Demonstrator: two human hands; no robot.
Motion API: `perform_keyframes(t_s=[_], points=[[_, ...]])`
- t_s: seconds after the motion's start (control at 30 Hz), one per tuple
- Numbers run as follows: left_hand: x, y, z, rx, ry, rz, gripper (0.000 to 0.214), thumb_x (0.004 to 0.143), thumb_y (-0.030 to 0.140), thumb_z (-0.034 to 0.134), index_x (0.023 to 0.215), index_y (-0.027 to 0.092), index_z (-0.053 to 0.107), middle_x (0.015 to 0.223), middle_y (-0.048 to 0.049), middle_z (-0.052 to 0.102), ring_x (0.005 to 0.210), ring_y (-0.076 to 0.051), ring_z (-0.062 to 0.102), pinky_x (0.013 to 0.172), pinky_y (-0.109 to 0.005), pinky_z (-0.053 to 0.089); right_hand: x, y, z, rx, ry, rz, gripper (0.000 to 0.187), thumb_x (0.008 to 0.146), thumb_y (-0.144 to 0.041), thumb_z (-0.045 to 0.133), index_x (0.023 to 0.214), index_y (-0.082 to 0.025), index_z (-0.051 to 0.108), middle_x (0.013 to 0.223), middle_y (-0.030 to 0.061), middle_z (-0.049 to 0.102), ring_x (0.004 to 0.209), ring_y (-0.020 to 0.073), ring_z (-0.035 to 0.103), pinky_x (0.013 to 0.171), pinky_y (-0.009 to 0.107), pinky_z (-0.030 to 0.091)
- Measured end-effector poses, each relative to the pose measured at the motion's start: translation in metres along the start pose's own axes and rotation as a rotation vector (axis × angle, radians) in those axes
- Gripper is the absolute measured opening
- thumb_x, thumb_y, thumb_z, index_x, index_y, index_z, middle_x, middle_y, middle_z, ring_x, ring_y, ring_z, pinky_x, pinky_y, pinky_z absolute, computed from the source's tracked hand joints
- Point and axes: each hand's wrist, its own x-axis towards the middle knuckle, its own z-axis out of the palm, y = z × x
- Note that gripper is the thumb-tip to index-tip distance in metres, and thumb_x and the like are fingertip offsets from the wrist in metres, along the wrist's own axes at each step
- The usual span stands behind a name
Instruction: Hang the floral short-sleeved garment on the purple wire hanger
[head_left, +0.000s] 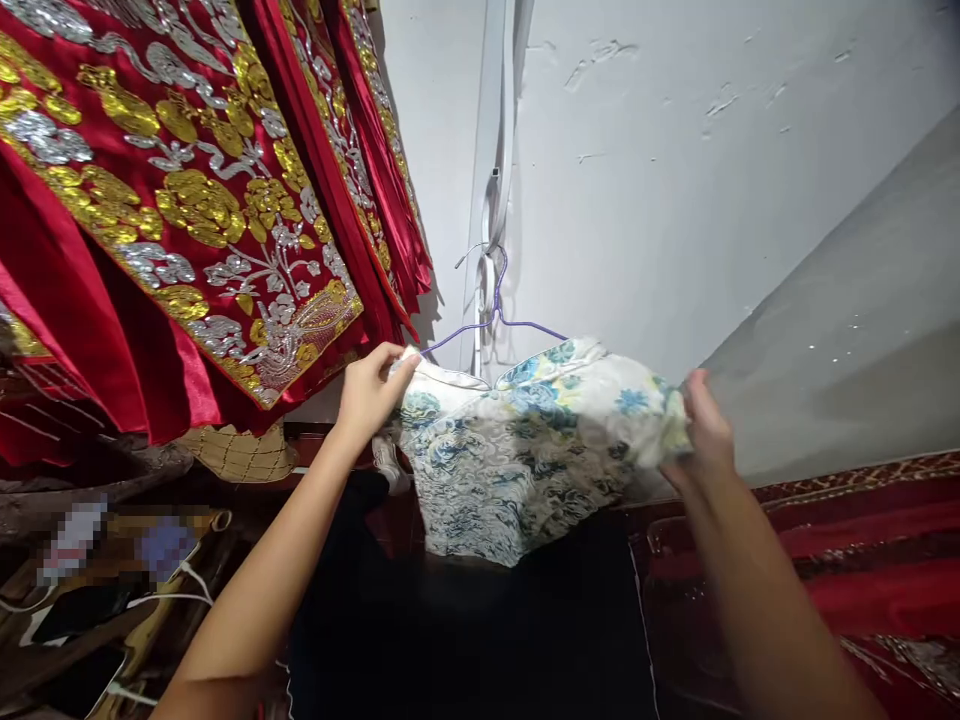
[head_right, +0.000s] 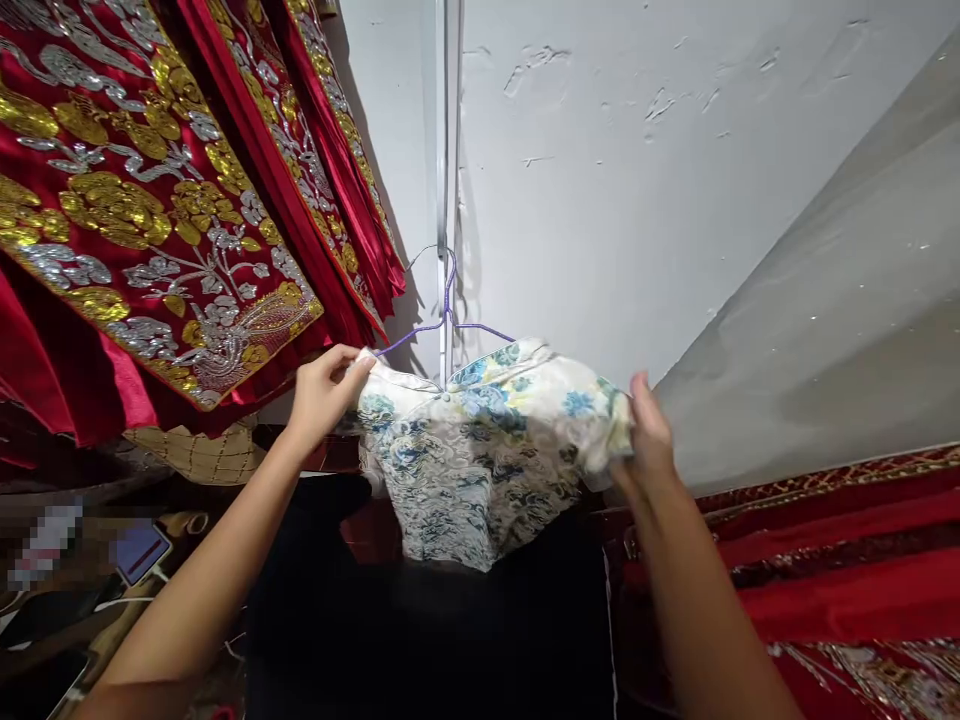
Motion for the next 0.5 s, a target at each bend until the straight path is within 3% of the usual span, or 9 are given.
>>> perform_keyframes(t_s=[0.07, 0.17, 0.23, 0.3, 0.43, 0.5], points=[[0.000, -0.005, -0.005, 0.045, 0.074, -0.005, 0.032, 0.092, 0.048, 0.060, 0.093, 0.018, 0.071, 0.083, -0.0025, 0.073, 0.074, -0.016, 0.063, 0.068, -0.025, 0.046, -0.002, 0.002, -0.008, 0.156, -0.078, 0.219, 0.069, 0.101, -0.065, 0.031, 0.096, -0.010, 0.074, 0.097, 0.0206, 0.071, 0.089, 0.0270, 0.071, 0.069, 0.036, 0.054], [0.008, -0.002, -0.010, 0.076, 0.147, 0.044, 0.031, 0.092, 0.045, 0.061, 0.091, 0.017, 0.073, 0.080, -0.0024, 0.072, 0.072, -0.016, 0.063, 0.068, -0.025, 0.046, -0.005, -0.010, -0.014, 0.337, -0.144, 0.467, 0.048, 0.083, -0.060, 0.069, 0.091, -0.013, 0.074, 0.080, 0.0149, 0.072, 0.069, 0.0254, 0.069, 0.057, 0.033, 0.051], [0.016, 0.008, -0.013, 0.083, 0.146, 0.124, 0.028, 0.093, 0.042, 0.061, 0.094, 0.017, 0.074, 0.087, -0.0036, 0.074, 0.080, -0.017, 0.066, 0.075, -0.027, 0.049, -0.004, -0.021, -0.014, 0.440, -0.014, 0.450, 0.043, 0.070, -0.050, 0.084, 0.092, -0.015, 0.074, 0.074, 0.0098, 0.071, 0.062, 0.0224, 0.067, 0.053, 0.030, 0.050], [0.023, 0.021, -0.016, 0.087, 0.127, 0.215, 0.025, 0.094, 0.038, 0.061, 0.103, 0.018, 0.073, 0.101, -0.0052, 0.074, 0.094, -0.020, 0.067, 0.088, -0.030, 0.050, -0.001, -0.030, -0.014, 0.537, 0.209, 0.374, 0.042, 0.065, -0.047, 0.087, 0.087, -0.014, 0.073, 0.070, 0.0078, 0.069, 0.060, 0.0216, 0.066, 0.052, 0.030, 0.051], [0.021, 0.042, -0.018, 0.038, 0.266, 0.297, 0.027, 0.093, 0.034, 0.063, 0.116, 0.021, 0.070, 0.126, -0.0087, 0.065, 0.123, -0.024, 0.057, 0.109, -0.039, 0.042, -0.015, -0.029, -0.025, 0.567, 0.549, 0.308, 0.031, 0.067, -0.040, 0.085, 0.081, -0.015, 0.072, 0.068, 0.0051, 0.066, 0.059, 0.0189, 0.063, 0.058, 0.033, 0.055], [0.010, 0.050, -0.014, -0.104, 0.267, 0.240, 0.026, 0.093, 0.035, 0.063, 0.114, 0.020, 0.070, 0.123, -0.0090, 0.065, 0.121, -0.024, 0.057, 0.109, -0.041, 0.042, -0.040, -0.027, -0.028, 0.494, 0.600, 0.290, 0.028, 0.074, -0.043, 0.080, 0.087, -0.019, 0.073, 0.071, 0.0037, 0.066, 0.059, 0.0171, 0.061, 0.056, 0.031, 0.054]])
